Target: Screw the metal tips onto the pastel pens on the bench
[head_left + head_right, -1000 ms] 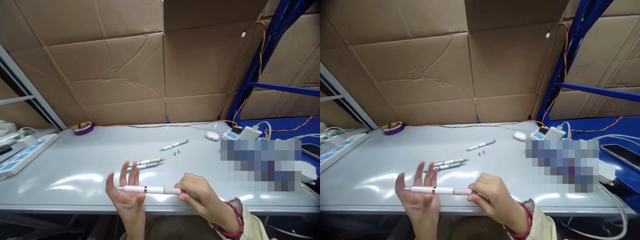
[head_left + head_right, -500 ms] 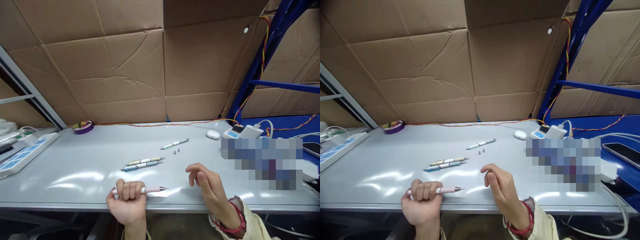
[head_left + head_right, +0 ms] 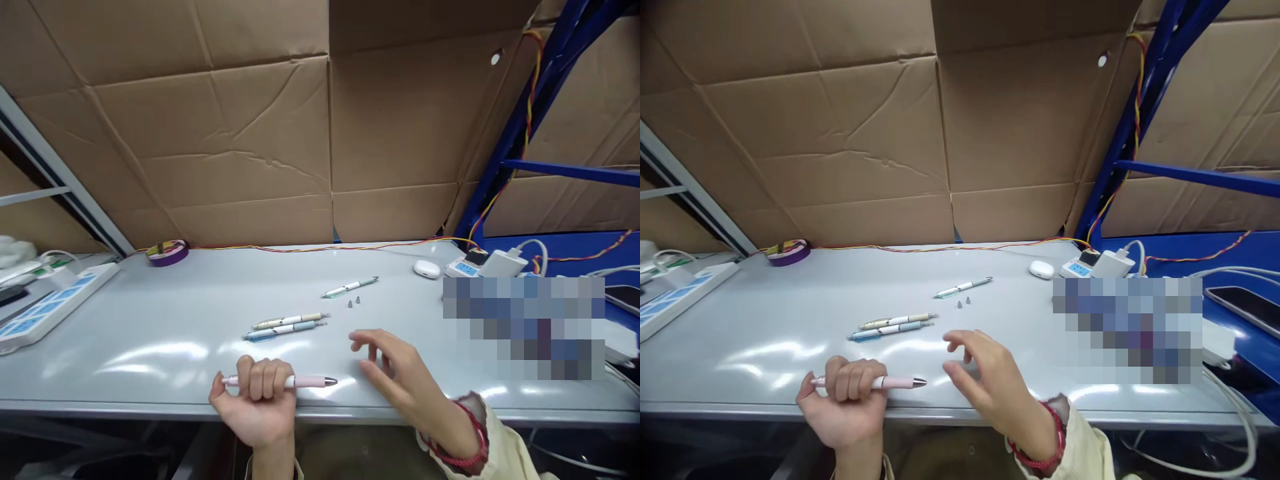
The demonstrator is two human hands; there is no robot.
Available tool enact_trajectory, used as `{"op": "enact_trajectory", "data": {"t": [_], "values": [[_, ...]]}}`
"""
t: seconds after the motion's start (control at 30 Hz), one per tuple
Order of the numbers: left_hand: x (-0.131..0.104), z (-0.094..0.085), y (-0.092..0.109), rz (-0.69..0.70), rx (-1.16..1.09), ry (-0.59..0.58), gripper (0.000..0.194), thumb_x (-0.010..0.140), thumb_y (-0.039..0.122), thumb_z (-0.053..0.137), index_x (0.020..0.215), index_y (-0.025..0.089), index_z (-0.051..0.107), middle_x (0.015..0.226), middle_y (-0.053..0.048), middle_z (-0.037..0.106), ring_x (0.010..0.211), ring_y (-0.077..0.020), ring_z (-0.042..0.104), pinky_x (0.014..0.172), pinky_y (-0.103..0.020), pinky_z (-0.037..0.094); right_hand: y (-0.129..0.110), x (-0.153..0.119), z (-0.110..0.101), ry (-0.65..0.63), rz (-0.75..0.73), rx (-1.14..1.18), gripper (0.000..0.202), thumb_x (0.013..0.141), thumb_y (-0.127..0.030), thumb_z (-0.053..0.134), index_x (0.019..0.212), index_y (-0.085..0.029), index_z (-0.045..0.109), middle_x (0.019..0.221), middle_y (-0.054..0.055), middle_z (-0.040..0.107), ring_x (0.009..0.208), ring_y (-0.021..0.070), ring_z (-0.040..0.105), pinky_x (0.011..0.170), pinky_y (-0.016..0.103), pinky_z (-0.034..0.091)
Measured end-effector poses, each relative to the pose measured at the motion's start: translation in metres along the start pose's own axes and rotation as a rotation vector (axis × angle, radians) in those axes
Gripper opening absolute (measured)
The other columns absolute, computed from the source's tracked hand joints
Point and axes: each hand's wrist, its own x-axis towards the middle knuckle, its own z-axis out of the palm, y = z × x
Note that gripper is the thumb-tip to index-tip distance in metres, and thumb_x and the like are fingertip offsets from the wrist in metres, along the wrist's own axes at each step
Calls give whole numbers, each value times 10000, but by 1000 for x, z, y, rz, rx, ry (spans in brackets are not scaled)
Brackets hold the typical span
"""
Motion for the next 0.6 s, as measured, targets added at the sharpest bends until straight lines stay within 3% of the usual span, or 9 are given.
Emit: {"op": "enact_trajectory", "data": {"t": [0.1, 0.2, 0.27, 0.33, 0.37, 0.43, 0.5, 0.6], "values": [[-7, 10, -8, -46, 30, -28, 511, 880, 502, 271, 521, 172, 117, 397, 63, 25, 353, -88, 24, 329, -195, 206, -4, 0, 14, -108, -157, -6, 407, 860, -352, 531, 1233, -209, 452, 1069, 93, 617, 846, 177, 584, 722, 290, 497], [-14, 23, -14, -145, 36, -71, 507, 867, 537, 257, 519, 181, 162, 405, 63, 103, 353, -83, 172, 389, -198, 338, -6, 1, 23, -107, -220, 67, 197, 904, -267, 476, 1081, -225, 553, 910, 44, 656, 800, 154, 596, 732, 267, 490], [-16, 29, -13, -212, 159, -179, 499, 838, 582, 294, 529, 190, 290, 457, 30, 320, 484, -121, 420, 548, -264, 462, -7, 5, 17, -120, -152, 97, 173, 920, -228, 442, 1030, -229, 575, 870, 28, 649, 777, 140, 594, 709, 246, 485], [-15, 31, -6, -272, 420, -314, 403, 821, 573, 369, 694, 206, 476, 746, -42, 573, 789, -204, 560, 743, -357, 487, -6, 12, 0, -185, -85, 82, 206, 920, -229, 443, 1089, -234, 560, 859, 26, 632, 749, 138, 586, 680, 243, 482], [-14, 31, -2, -273, 587, -356, 340, 827, 541, 403, 846, 221, 518, 954, -66, 597, 940, -234, 550, 822, -387, 468, -5, 17, -11, -222, -95, 58, 210, 925, -225, 426, 1075, -235, 573, 856, 29, 624, 759, 142, 586, 689, 250, 481], [-8, 26, 7, -224, 968, -374, 323, 858, 451, 431, 1121, 264, 461, 1262, -75, 470, 1175, -256, 428, 945, -424, 397, 0, 31, -34, -222, -91, -38, 221, 931, -231, 404, 1011, -234, 610, 900, 46, 616, 805, 157, 587, 714, 271, 476], [0, 17, 13, -181, 1341, -393, 315, 893, 385, 404, 1189, 283, 442, 1365, -71, 353, 1276, -265, 300, 1008, -464, 321, 13, 48, -51, -119, -70, -167, 209, 921, -250, 418, 993, -219, 612, 932, 69, 612, 840, 186, 584, 736, 310, 470], [13, 3, 15, -62, 1688, -455, 264, 905, 331, 380, 1119, 274, 523, 1324, -72, 382, 1270, -281, 289, 1004, -518, 292, 45, 74, -61, -114, -66, -296, 197, 905, -253, 441, 928, -191, 626, 908, 76, 609, 817, 197, 583, 733, 334, 465]]}}
